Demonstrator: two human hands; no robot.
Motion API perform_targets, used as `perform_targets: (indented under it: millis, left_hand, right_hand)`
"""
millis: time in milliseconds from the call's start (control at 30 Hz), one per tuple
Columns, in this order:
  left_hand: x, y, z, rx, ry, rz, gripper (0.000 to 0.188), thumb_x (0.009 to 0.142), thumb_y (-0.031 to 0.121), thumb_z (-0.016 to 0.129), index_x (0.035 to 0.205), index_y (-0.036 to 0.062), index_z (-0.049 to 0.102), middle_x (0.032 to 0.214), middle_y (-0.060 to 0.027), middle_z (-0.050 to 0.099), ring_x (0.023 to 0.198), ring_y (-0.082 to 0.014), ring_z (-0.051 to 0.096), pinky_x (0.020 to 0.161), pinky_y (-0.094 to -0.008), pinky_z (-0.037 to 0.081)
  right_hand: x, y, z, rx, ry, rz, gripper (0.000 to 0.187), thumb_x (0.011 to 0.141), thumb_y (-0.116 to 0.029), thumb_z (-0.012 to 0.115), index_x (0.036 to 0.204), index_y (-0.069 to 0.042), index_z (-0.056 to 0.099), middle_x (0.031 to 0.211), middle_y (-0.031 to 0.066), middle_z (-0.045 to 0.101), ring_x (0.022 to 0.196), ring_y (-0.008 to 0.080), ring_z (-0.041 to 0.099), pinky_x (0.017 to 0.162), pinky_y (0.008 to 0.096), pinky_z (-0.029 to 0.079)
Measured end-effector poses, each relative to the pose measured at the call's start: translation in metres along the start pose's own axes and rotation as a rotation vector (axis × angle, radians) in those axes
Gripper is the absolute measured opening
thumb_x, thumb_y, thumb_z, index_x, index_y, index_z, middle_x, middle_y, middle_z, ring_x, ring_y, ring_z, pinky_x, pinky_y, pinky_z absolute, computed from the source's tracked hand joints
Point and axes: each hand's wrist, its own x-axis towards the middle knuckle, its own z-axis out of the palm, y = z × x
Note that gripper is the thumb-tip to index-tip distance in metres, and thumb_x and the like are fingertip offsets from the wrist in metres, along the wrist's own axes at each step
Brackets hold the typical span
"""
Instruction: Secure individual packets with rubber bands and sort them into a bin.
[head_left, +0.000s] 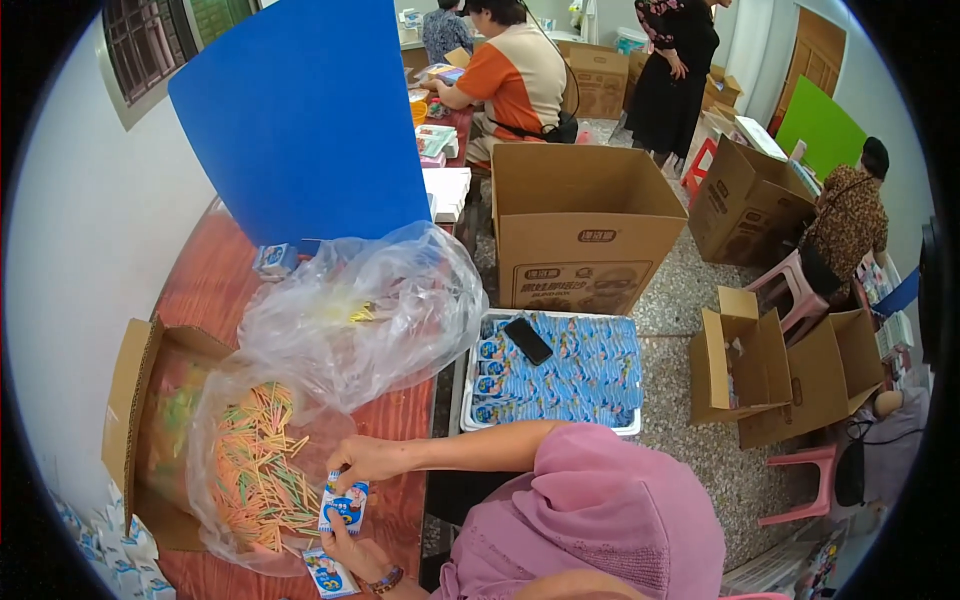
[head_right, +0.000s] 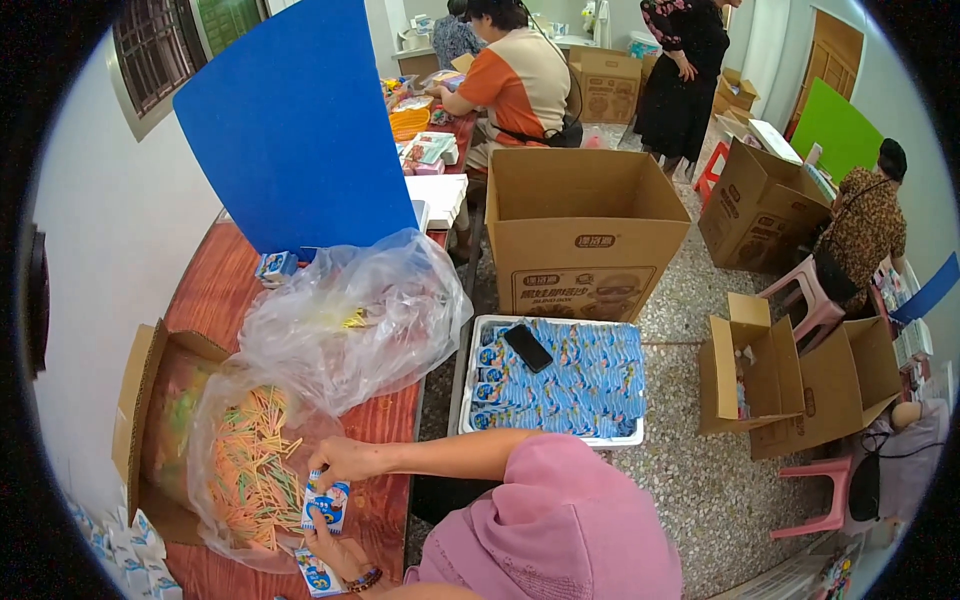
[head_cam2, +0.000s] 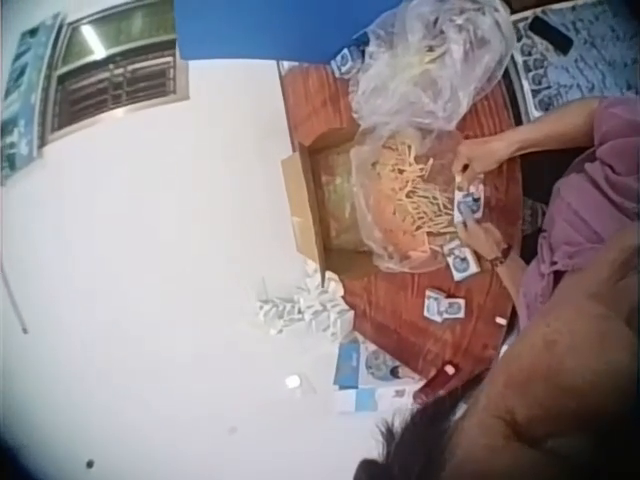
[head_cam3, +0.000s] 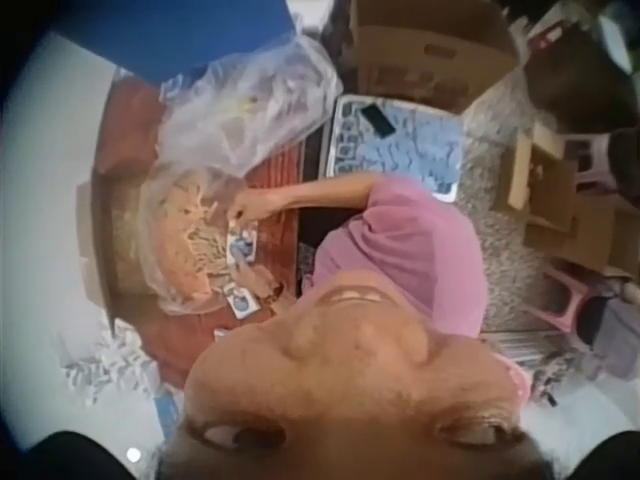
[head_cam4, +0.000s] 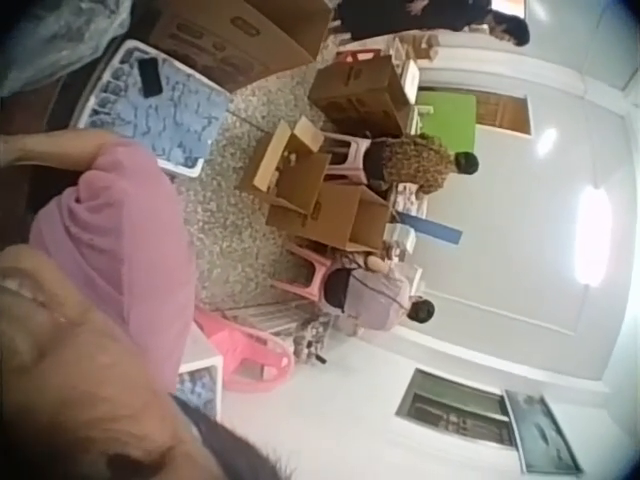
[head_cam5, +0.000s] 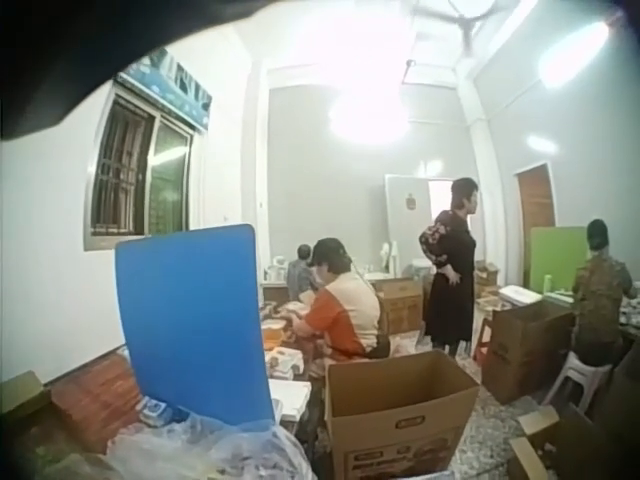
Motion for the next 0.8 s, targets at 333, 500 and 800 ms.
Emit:
perform_targets:
  millis: [333, 500, 800]
  left_hand:
    - [0.018, -0.021, -0.025, 0.21, 0.167, 0.08, 0.022, 0.092, 0.02, 0.062, 0.082, 0.0007, 0.06, 0.072, -0.0021, 0.061, 0.043, -0.0084, 0.047, 0.033, -0.0223, 0.033]
    - [0.014, -0.027, -0.041, 0.153, 0.198, 0.035, 0.022, 0.092, 0.018, 0.063, 0.078, 0.0027, 0.058, 0.068, 0.001, 0.057, 0.041, -0.0065, 0.039, 0.032, -0.0225, 0.026]
    - [-0.015, 0.009, -0.037, 0.084, 0.332, 0.149, 0.01, 0.09, 0.005, 0.06, 0.094, -0.0043, 0.059, 0.088, -0.0054, 0.062, 0.074, -0.011, 0.056, 0.066, -0.0276, 0.047]
  right_hand:
    - [0.009, 0.014, 0.006, -0.049, -0.03, 0.012, 0.022, 0.077, -0.021, 0.069, 0.077, 0.001, 0.064, 0.071, 0.0109, 0.064, 0.063, 0.0196, 0.061, 0.057, 0.0341, 0.044]
    - [0.009, 0.01, 0.009, -0.043, -0.034, 0.061, 0.022, 0.077, -0.022, 0.07, 0.078, 0.0, 0.065, 0.07, 0.0101, 0.063, 0.063, 0.0176, 0.06, 0.057, 0.0326, 0.044]
    - [0.027, 0.007, 0.04, 0.182, -0.269, 0.201, 0.02, 0.078, -0.019, 0.07, 0.078, 0.001, 0.065, 0.069, 0.0086, 0.064, 0.063, 0.0132, 0.058, 0.057, 0.0324, 0.045]
